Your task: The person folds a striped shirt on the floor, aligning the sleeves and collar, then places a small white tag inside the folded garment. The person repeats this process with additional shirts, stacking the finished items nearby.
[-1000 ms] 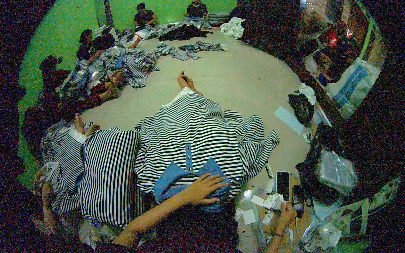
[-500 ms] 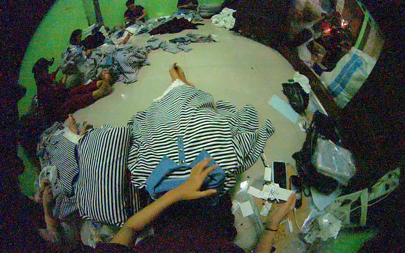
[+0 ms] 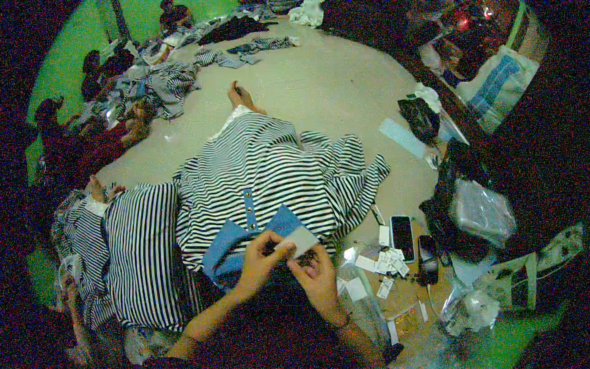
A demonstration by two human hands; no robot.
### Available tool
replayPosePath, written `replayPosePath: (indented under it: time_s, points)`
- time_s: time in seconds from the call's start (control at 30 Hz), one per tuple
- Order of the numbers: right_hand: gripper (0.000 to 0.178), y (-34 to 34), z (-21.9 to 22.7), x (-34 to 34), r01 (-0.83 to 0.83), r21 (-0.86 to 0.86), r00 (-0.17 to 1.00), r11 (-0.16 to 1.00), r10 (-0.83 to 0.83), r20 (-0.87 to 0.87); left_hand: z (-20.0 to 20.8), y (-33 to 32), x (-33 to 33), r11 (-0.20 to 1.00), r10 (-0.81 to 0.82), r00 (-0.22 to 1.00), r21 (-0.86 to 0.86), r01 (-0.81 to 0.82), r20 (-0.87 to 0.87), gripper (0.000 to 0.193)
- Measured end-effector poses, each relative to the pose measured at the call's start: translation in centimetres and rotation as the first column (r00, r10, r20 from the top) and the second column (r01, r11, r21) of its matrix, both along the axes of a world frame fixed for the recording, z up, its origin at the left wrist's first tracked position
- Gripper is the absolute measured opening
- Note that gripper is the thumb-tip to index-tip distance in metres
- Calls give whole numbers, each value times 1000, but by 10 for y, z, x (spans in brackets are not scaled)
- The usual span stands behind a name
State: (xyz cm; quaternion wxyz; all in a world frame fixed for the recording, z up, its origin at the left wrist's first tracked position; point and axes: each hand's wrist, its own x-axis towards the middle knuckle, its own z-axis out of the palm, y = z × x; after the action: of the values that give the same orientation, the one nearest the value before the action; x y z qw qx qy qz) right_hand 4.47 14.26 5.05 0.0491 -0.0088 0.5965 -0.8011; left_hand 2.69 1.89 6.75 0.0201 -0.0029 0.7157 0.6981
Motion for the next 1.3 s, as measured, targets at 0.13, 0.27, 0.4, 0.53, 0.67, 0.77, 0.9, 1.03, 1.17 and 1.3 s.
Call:
replayPosePath:
  time_s: [0.13,0.27,0.4,0.53,0.67,0.77,0.9,1.03,1.17,1.3]
  points:
    - [40,-11,-9,-11,16,78,999,997,-14,-32,-6,0,-7,971,52,986,224,-86,156,14]
    - [32,-19,-10,-17,-25,88,998,996,19,65,-11,1,-11,942,144,977,282,-184,157,16]
    - [24,-21,-7,-20,197,551,951,811,-22,-308,-15,6,-12,962,231,973,148,-228,-2,22]
    - [34,-22,0,-11,160,723,900,672,201,-387,-18,8,-13,974,172,983,136,-180,65,28]
    - [47,-31,3,-13,238,846,883,477,257,-393,-27,11,-10,849,52,996,522,-86,78,42]
    - [53,-30,4,-16,171,865,898,472,286,-333,-33,6,-7,735,-43,973,667,-122,226,45]
    - [45,9,-5,-14,177,779,911,602,200,-361,-34,-11,-10,864,-52,982,501,-47,181,44]
    - [22,115,-36,9,280,908,914,311,-375,-154,-26,-37,-26,922,98,970,346,-173,224,39]
    - [35,210,-79,82,-250,951,910,-183,-380,166,-20,-60,-36,969,229,950,46,-243,211,35]
    - [35,219,-130,108,-277,942,818,-191,-561,126,-27,-71,-49,959,189,952,166,-232,241,29]
